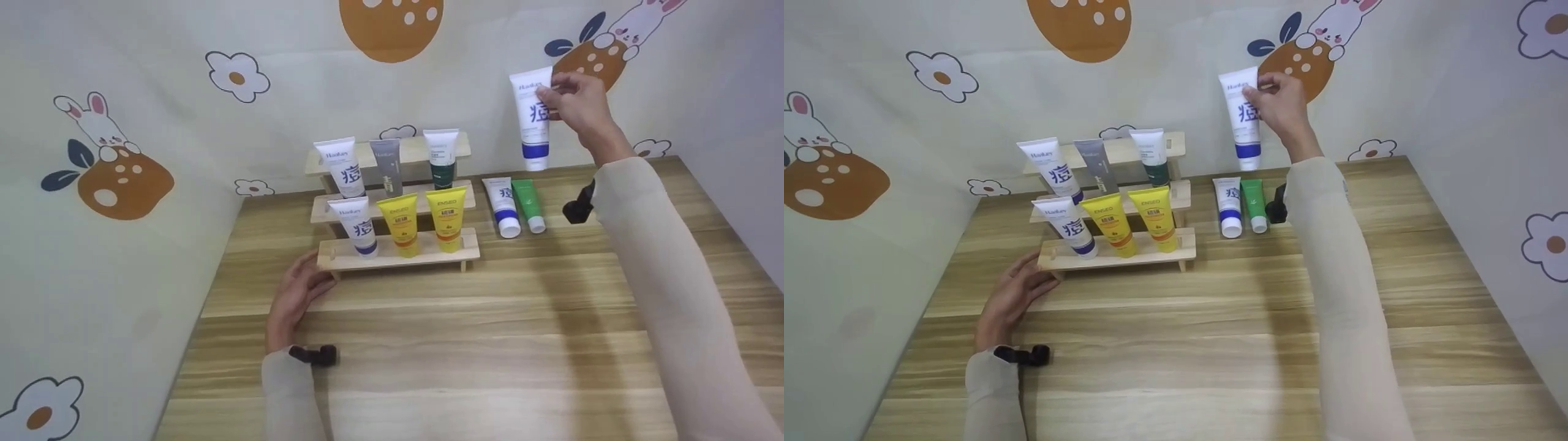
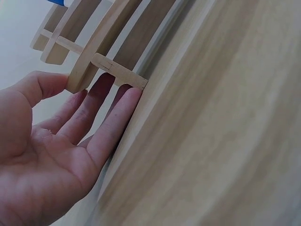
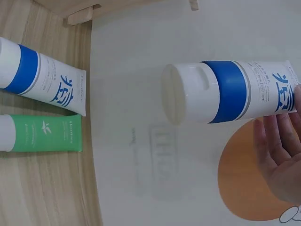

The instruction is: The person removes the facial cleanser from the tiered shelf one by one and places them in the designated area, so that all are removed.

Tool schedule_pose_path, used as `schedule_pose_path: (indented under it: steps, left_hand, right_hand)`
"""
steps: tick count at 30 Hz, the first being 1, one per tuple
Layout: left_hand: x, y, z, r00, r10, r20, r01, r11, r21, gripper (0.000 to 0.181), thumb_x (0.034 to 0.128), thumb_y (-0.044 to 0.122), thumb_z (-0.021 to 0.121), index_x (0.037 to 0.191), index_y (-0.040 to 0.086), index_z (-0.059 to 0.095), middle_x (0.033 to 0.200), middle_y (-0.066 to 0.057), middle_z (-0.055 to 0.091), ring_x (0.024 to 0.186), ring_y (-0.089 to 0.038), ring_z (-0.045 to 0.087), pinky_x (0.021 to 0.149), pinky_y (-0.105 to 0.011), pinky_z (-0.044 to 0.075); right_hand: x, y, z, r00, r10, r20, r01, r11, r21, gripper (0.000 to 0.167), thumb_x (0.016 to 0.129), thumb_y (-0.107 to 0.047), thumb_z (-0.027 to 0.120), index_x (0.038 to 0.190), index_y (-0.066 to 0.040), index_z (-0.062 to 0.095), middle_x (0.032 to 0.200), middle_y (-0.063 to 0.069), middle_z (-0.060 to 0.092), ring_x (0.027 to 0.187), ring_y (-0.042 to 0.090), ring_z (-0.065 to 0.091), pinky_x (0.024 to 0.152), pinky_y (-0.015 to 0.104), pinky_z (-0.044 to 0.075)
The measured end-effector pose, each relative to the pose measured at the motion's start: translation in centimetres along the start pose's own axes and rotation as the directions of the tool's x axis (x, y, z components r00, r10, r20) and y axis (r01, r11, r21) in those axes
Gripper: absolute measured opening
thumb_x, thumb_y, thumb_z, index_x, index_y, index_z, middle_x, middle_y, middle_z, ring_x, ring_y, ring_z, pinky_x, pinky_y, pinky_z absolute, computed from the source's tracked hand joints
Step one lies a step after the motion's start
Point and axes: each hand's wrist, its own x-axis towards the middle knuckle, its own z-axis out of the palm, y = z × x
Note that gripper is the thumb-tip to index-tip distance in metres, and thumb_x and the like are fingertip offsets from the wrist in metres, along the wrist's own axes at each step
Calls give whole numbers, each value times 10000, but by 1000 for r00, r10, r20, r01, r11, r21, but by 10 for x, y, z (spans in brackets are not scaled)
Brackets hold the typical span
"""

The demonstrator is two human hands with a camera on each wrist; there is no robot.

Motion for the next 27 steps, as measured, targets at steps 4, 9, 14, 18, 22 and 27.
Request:
schedule_pose_path:
  steps: [4,9,14,18,22,27]
  left_hand:
    - [-1,-1,0,1000,3,-12,-3,1000,-5,451,1058,130,443,1502,79,382,1450,-224,476,1082,-243,665,1002,-408,597]
    - [-2,-1,0,1000,-7,-10,7,1000,-2,467,1054,132,451,1512,87,371,1469,-217,464,1098,-249,657,1009,-410,594]
    - [-2,-1,0,1000,-21,-17,21,1000,-9,479,1054,132,453,1522,87,359,1470,-218,468,1100,-240,663,1006,-402,596]
    - [-3,-1,1,999,-33,-17,33,999,-10,482,1056,143,457,1524,93,354,1430,-244,497,1108,-249,673,1010,-393,593]
    - [-3,0,0,999,-28,-22,28,1000,0,483,1052,146,465,1523,101,366,1420,-254,506,1116,-262,673,1008,-390,594]
    - [-1,0,1,1000,-3,-17,2,1000,-7,480,1042,117,470,1511,75,378,1401,-260,514,1090,-264,676,1006,-400,595]
  right_hand:
    - [1,17,-8,1000,23,-1,-23,1000,-16,542,943,-325,680,1412,-94,538,1073,-71,621,955,93,646,790,150,580]
    - [3,35,-17,997,81,1,-81,996,-43,590,938,-384,668,1440,-119,505,1124,-67,620,987,103,651,971,275,560]
    - [2,55,-23,995,102,17,-100,991,-88,600,939,-419,656,1429,-114,492,1119,-53,625,967,98,666,926,251,581]
    - [2,73,-27,993,112,24,-109,988,-110,602,943,-429,648,1415,-97,477,1095,-49,621,925,81,674,808,175,580]
    - [2,88,-30,988,150,23,-146,981,-132,639,932,-473,643,1423,-110,456,1129,-37,602,960,88,660,982,299,571]
    - [3,106,-32,974,225,17,-219,963,-158,699,920,-501,643,1469,-120,440,1167,-21,587,1012,114,634,1113,397,503]
